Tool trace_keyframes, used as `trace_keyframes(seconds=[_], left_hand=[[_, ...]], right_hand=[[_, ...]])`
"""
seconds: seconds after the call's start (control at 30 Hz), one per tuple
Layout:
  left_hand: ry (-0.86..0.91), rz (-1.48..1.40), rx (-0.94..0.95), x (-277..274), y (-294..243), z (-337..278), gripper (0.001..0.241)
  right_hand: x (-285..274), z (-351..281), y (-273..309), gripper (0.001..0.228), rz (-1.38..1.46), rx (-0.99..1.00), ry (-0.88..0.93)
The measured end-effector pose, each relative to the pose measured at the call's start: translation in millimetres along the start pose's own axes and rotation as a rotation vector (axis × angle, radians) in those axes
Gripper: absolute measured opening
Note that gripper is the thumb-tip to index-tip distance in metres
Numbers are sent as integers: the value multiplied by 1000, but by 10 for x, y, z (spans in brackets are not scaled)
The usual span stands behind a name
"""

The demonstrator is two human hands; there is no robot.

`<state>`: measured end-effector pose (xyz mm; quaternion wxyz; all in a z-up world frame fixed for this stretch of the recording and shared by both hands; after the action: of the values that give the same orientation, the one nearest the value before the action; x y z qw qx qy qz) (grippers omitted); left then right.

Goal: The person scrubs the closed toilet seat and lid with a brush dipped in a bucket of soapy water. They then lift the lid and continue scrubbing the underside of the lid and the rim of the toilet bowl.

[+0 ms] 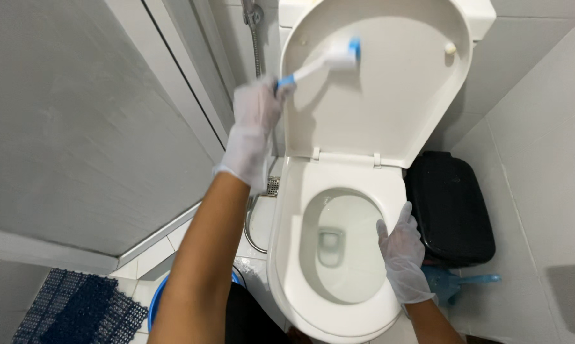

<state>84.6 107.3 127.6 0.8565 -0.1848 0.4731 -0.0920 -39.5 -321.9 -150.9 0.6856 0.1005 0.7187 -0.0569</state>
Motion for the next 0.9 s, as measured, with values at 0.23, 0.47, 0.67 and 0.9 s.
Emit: trace_keyframes(seconds=[0.23,0.47,0.67,0.9], left_hand=[[333,229,-50,846,360,-731,44],[542,285,-27,1377,534,-1120,48],[515,447,18,1526,621,-987,29],[447,-15,-173,284,864,-1533,43]], right_hand=[[-36,-16,11,99,10,17,81],[-31,-21,17,98,26,38,139],[-172,-86,64,95,12,10,126],[-31,3,-9,103,65,-22,89]])
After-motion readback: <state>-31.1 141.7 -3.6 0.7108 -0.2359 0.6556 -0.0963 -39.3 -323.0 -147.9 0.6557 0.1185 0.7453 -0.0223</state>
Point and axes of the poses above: each hand's wrist, its own z-axis towards the middle knuckle, its own x-axis out of the palm, y = z × x, the point moved 7 cm from there along z, towards the middle knuckle, and after that the axes turned 2 degrees about -z, right-handed, at the moved point
